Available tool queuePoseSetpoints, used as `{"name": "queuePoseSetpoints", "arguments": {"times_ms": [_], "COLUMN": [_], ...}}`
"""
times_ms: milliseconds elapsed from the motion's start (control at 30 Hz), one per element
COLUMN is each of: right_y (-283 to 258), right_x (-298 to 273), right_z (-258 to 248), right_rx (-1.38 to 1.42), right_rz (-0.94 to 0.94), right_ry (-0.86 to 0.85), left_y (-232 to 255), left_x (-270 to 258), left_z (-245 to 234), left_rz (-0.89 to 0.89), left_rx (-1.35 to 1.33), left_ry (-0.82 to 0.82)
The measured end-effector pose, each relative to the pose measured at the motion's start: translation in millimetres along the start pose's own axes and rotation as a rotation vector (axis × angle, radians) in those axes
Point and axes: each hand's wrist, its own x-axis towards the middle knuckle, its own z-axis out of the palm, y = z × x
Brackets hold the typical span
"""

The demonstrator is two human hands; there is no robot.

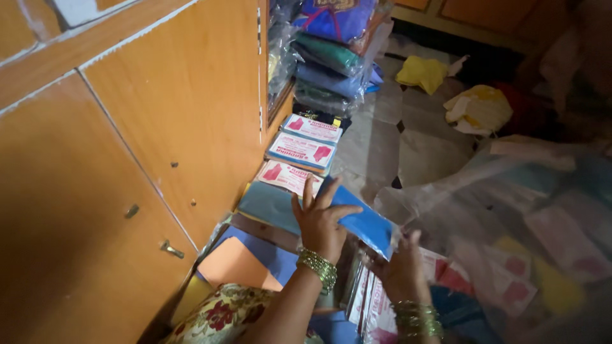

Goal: The person sorts through various colored papers and bill books on the floor, organizing them into stacks while sitting near a wooden cabinet.

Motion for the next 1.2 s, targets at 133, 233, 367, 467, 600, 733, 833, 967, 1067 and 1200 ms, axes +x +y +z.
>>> {"name": "queuePoseSetpoints", "arguments": {"times_ms": [133,233,367,467,600,733,833,967,1067,1200], "right_y": [3.5,11.1,59.4,90.1,115.7,122.4,131.4,118.0,89.5,42.1], "right_x": [11.1,34.1,91.4,140.7,167.1,143.0,124.0,92.3,64.5,28.3], "right_z": [17.2,20.3,46.4,81.3,110.9,105.0,97.4,64.6,7.6,-102.4], "right_rx": [-0.089,-0.065,-0.240,-0.353,-0.726,-1.231,-1.369,-1.292,-0.896,-1.361], "right_rz": [-0.188,-0.142,-0.299,-0.282,-0.291,-0.571,-0.773,-0.595,-0.677,-0.689], "right_ry": [-0.075,-0.106,-0.209,-0.227,-0.209,-0.024,0.063,0.132,0.066,0.403], "left_y": [-1.1,-19.8,-67.2,-68.7,-70.4,-80.6,-76.9,-66.8,-73.0,-55.8], "left_x": [3.1,13.9,17.1,16.5,19.2,17.6,17.9,17.6,12.9,-15.2], "left_z": [2.6,7.3,3.9,6.0,6.8,21.0,17.0,6.6,20.9,54.0], "left_rz": [-0.178,-0.626,-1.135,-1.365,-1.340,-1.288,-1.332,-1.498,-1.219,-1.059], "left_rx": [-0.134,-0.667,-0.885,-1.138,-1.079,-0.793,-0.827,-1.100,-1.273,-1.169], "left_ry": [0.096,0.348,0.647,0.740,0.761,0.641,0.577,0.453,0.003,-0.452]}}
